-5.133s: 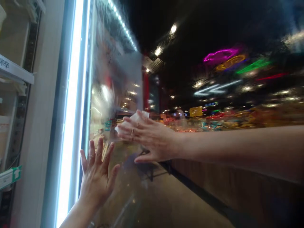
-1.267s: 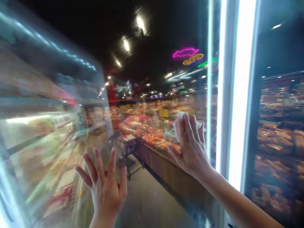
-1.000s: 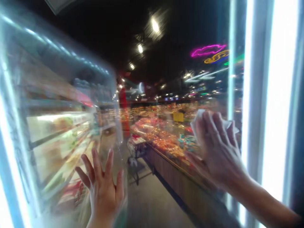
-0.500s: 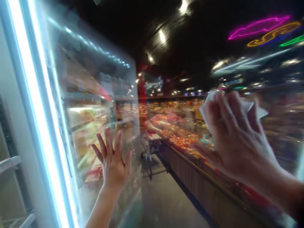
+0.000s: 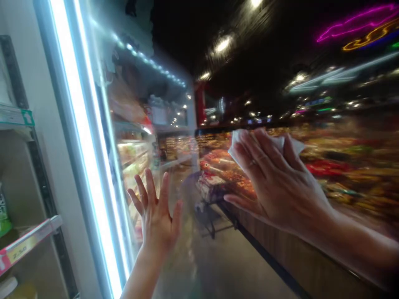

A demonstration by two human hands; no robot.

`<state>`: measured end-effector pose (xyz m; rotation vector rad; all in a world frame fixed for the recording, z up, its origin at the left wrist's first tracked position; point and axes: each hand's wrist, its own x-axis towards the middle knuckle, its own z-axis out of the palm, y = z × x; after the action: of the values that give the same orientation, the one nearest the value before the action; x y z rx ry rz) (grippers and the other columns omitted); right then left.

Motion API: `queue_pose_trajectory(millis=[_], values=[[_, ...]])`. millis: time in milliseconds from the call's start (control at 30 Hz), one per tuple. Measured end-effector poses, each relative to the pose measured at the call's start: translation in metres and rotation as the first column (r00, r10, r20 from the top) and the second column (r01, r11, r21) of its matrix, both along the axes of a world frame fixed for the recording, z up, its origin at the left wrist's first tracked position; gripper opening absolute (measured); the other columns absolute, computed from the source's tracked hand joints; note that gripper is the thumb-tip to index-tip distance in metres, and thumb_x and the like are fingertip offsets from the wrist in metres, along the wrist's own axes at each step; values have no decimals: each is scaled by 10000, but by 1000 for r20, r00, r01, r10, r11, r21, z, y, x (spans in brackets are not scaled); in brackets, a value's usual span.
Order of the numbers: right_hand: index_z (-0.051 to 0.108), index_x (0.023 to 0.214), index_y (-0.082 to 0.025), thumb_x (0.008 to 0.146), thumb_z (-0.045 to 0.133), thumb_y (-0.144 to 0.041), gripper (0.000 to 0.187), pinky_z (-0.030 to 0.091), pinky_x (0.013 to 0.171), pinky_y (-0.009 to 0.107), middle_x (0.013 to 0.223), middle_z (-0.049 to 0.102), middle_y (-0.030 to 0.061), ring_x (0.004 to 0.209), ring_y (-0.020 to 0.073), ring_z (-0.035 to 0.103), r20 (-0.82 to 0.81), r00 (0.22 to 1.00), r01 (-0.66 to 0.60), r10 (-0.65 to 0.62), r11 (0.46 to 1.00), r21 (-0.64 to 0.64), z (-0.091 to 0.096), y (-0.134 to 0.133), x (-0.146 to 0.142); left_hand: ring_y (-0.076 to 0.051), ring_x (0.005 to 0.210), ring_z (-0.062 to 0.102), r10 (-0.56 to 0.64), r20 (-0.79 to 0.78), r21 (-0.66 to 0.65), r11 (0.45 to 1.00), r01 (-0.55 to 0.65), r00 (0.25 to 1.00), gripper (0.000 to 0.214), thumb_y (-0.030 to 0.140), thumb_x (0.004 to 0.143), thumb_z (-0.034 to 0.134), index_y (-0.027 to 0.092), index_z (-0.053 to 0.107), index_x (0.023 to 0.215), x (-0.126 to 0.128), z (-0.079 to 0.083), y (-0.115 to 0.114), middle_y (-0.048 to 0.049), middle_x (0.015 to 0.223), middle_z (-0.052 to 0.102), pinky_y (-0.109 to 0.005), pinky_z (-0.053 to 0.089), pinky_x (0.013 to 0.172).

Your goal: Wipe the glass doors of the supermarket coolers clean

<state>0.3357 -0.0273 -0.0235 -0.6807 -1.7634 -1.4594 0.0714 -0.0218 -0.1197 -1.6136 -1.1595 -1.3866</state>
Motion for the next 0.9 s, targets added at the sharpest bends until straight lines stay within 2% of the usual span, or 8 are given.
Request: queue_pose_trajectory(millis=[133, 267, 333, 467, 567, 700, 800, 900], values=[[262, 1606, 46, 991, 404, -708, 983, 174, 1299, 639, 1689, 270, 271, 1595, 415, 200, -104, 995, 1, -3, 1000, -13, 8, 7, -41, -299, 1623, -169, -32, -10, -3, 999, 32, 999, 751, 320, 1020, 486, 317, 112, 1671, -18, 1, 4, -24, 1774, -90, -612, -133, 1288], [263, 1616, 23, 998, 364, -704, 960, 115, 1332, 561, 1708, 240, 220, 1629, 328, 96, -101, 995, 5, -11, 998, -56, -18, 7, -72, -289, 1618, -189, -62, -46, -12, 998, 62, 997, 764, 335, 1016, 493, 303, 105, 1673, -32, 1, 4, -15, 1769, -123, -576, -152, 1290], [265, 1619, 10, 1005, 353, -699, 942, 130, 1330, 550, 1711, 241, 198, 1627, 322, 123, -80, 997, 16, -21, 998, -68, -22, 5, -88, -284, 1617, -196, -66, -64, -22, 998, 65, 996, 771, 339, 1014, 502, 307, 102, 1673, -38, 1, 4, -5, 1766, -136, -570, -156, 1290], [218, 1633, -4, 1034, 402, -624, 881, 159, 1308, 599, 1725, 193, 191, 1608, 367, 191, -88, 993, 71, -84, 987, -142, -14, 1, -113, -266, 1610, -216, -36, -80, -6, 999, 36, 996, 789, 288, 1009, 514, 345, 84, 1668, -48, 1, 4, 33, 1757, -164, -569, -162, 1291], [232, 1643, -45, 1030, 458, -555, 828, 150, 1315, 594, 1727, 184, 157, 1621, 348, 148, -41, 996, 69, -79, 979, -193, -31, 0, -119, -263, 1611, -205, -22, -58, 9, 1000, 23, 998, 807, 232, 1002, 512, 370, 69, 1663, -53, 0, 3, 51, 1754, -159, -573, -125, 1307], [235, 1657, -134, 1031, 489, -456, 749, 153, 1319, 582, 1695, 312, 107, 1618, 296, 190, 14, 999, 37, -35, 976, -217, -48, 0, -116, -286, 1620, -167, -40, -49, -1, 999, 40, 998, 831, 221, 999, 517, 384, 38, 1659, -52, -4, 1, 50, 1749, -157, -604, -62, 1321], [202, 1656, -95, 1030, 512, -448, 782, 120, 1304, 623, 1716, 249, 152, 1618, 336, 172, -59, 997, 41, -55, 976, -215, -52, -1, -112, -283, 1616, -185, -50, -31, -18, 999, 50, 998, 816, 249, 1004, 521, 391, 53, 1658, -46, -8, -1, 65, 1742, -173, -611, -95, 1313], [182, 1653, -55, 1014, 522, -500, 850, 73, 1315, 614, 1722, 222, 159, 1635, 326, 58, -97, 990, 76, -101, 970, -231, -82, -4, -104, -289, 1605, -214, -93, -28, -36, 995, 92, 995, 824, 221, 1003, 508, 401, 39, 1656, -39, -16, -4, 79, 1732, -204, -631, -111, 1304]])
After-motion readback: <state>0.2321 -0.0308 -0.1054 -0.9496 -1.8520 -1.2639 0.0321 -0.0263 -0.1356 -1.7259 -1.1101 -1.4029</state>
